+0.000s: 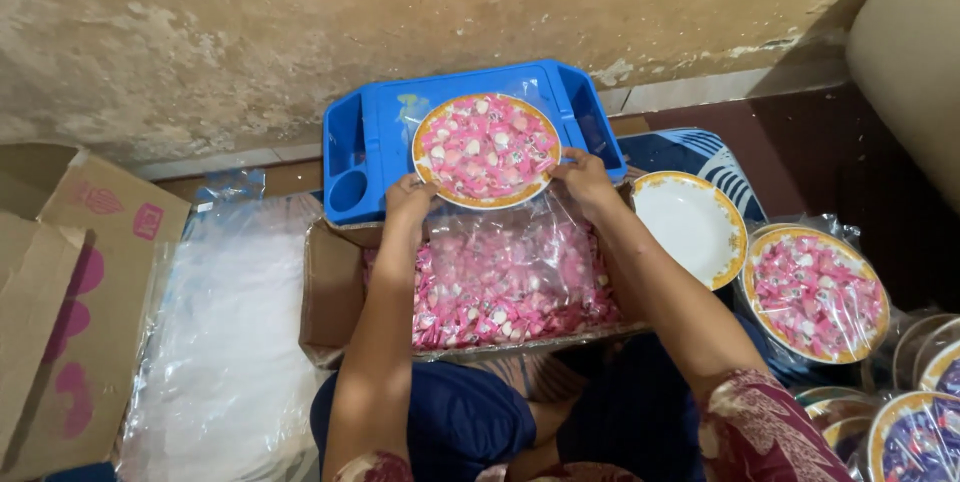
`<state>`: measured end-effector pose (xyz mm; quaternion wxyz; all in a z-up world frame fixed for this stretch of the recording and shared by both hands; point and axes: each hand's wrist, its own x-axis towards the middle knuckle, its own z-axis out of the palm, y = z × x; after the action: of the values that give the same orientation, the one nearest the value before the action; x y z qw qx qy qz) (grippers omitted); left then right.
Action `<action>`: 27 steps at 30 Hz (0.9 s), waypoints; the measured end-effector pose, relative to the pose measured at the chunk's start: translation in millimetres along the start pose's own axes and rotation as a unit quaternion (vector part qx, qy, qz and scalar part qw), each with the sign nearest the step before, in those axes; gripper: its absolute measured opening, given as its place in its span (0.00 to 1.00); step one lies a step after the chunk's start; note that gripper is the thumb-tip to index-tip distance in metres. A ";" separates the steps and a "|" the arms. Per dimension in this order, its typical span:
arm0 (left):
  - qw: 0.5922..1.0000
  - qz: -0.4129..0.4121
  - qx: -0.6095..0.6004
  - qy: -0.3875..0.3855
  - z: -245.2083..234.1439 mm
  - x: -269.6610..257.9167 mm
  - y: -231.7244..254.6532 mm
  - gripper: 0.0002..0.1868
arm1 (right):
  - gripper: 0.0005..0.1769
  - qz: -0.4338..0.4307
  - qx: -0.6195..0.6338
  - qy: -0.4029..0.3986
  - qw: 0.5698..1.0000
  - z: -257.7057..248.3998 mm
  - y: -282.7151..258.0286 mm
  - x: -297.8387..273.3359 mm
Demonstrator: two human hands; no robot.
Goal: The person is packaging small pink items from plates into a cardboard box while sitting on the floor.
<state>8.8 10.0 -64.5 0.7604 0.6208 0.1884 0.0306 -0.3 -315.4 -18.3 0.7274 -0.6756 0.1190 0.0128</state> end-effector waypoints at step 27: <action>0.952 0.049 0.194 -0.233 -59.9 -100.7 14.1 0.16 | 0.13 -0.081 -0.305 -0.193 0.929 -40.0 -16.7 -83.3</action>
<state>-101.3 40.8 -35.5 0.6453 0.7550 -0.0223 -0.1144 -84.4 -344.4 11.6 0.4941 -0.8566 -0.0884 0.1191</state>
